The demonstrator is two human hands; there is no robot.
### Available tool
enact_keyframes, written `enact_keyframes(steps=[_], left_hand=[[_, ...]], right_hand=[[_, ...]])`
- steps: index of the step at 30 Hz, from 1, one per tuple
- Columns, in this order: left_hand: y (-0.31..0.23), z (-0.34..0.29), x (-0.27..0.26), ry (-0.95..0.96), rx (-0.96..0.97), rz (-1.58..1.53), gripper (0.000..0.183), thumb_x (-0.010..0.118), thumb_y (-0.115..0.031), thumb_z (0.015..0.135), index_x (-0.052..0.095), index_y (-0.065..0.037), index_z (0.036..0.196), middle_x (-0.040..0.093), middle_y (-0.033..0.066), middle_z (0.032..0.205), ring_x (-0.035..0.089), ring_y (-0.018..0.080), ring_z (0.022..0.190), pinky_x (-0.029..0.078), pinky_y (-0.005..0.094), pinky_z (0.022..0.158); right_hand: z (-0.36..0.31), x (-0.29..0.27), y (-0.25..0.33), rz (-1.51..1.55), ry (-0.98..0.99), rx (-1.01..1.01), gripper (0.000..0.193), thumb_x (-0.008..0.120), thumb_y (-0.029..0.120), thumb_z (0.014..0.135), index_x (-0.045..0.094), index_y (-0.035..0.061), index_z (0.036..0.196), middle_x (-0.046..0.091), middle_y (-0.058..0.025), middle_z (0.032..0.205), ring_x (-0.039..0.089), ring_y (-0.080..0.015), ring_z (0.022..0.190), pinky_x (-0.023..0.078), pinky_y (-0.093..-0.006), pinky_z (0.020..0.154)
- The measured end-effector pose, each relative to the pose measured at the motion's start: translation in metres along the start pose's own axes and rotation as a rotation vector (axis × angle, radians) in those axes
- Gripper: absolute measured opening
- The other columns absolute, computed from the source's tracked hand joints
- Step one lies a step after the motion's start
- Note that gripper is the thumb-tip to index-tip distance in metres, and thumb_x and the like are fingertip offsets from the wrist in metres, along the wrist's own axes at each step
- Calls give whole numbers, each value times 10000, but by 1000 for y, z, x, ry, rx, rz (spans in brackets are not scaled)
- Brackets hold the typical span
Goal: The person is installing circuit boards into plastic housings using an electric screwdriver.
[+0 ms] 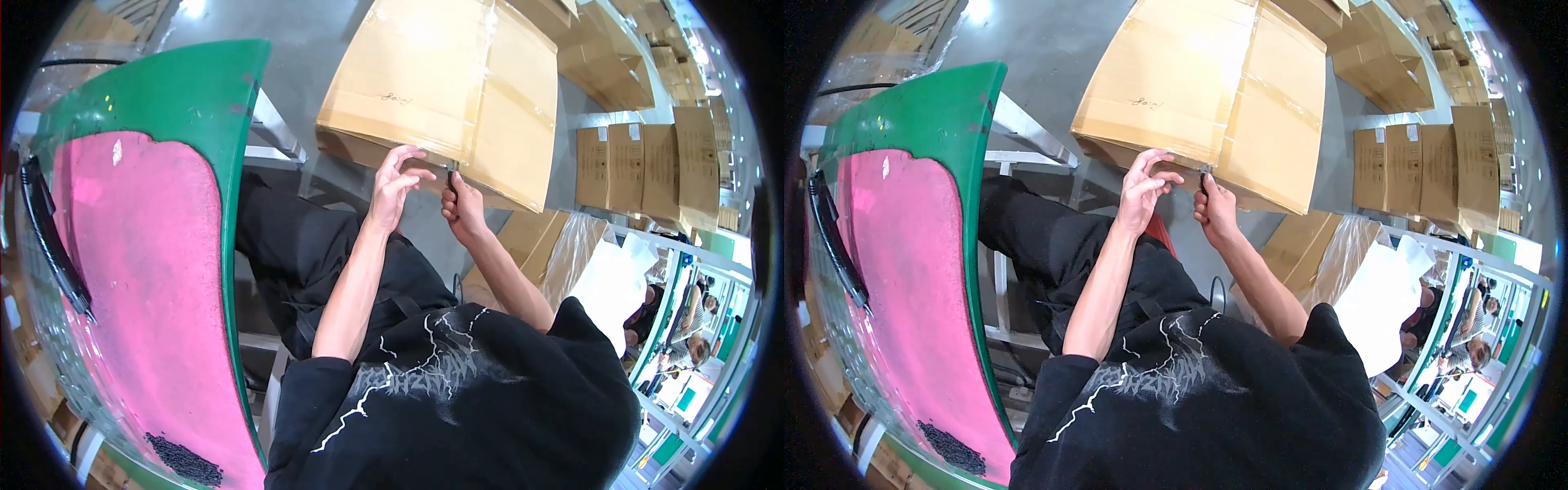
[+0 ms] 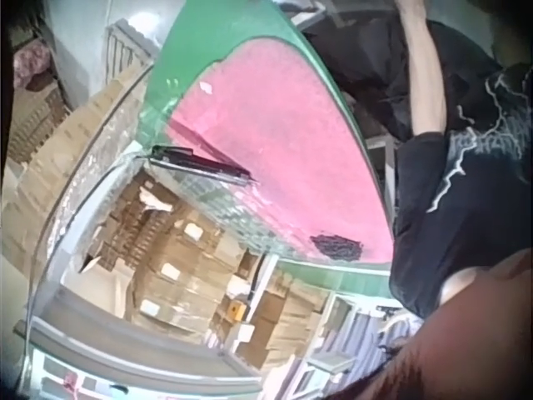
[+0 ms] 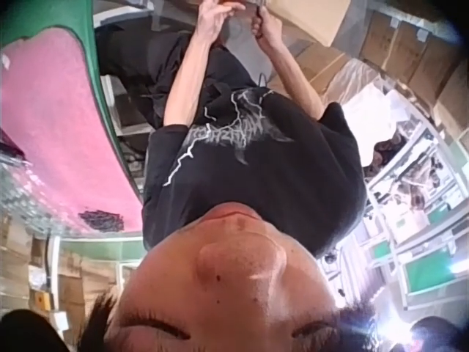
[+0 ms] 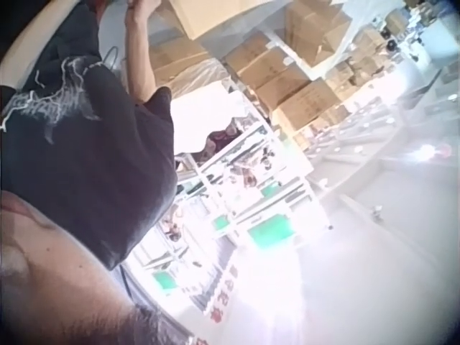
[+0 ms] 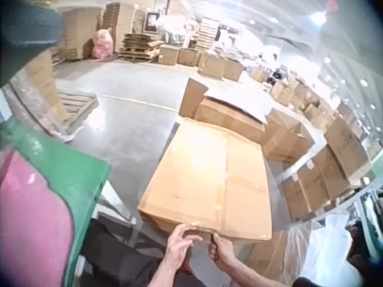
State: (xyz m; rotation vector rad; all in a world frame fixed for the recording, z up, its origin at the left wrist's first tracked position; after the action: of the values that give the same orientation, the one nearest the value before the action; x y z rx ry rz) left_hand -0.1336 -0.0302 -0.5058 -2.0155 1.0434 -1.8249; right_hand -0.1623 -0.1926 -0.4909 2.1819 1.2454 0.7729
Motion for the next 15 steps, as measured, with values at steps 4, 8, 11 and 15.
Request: enact_keyframes(steps=[4, 8, 11, 15], left_hand=[[-1, 0, 0, 41, 26, -38, 531, 558, -81, 765, 469, -25, 1286, 535, 110, 1241, 651, 209, 951, 414, 269, 764], [-5, -1, -2, 75, 36, -59, 545, 564, -75, 785, 441, -18, 1313, 518, 112, 1262, 639, 225, 977, 426, 278, 784], [-7, 1, 0, 104, 45, -50, 548, 565, -80, 789, 434, -24, 1319, 517, 111, 1260, 637, 225, 984, 423, 281, 793], [-5, -4, 5, 65, 53, -83, 527, 564, -100, 777, 459, -30, 1289, 530, 92, 1232, 649, 190, 944, 394, 264, 766]], right_hand=[[5, 13, -1, -30, -26, -32, 297, 491, 329, 1015, 417, 130, 807, 363, 47, 607, 291, -62, 461, 239, -231, 409], [-2, 5, -5, 44, -82, -97, 287, 508, 312, 1006, 415, 129, 806, 344, 53, 598, 297, -61, 456, 236, -232, 406], [6, -22, 12, 35, -183, -72, 264, 513, 283, 1003, 417, 120, 819, 370, 46, 595, 298, -60, 441, 227, -238, 388], [-10, -21, 15, -203, -121, -251, 254, 502, 255, 1005, 446, 93, 817, 441, 19, 621, 379, -79, 459, 293, -241, 413]])
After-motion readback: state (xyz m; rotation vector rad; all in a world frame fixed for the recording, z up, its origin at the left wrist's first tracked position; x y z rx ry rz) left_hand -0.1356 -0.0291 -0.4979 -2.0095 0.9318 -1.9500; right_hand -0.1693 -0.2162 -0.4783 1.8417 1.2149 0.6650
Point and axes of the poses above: each hand's wrist, its own z-axis towards the middle knuckle, its own x-axis out of the palm, y = z × x, the point moved 1 cm from there along z, towards the middle knuckle
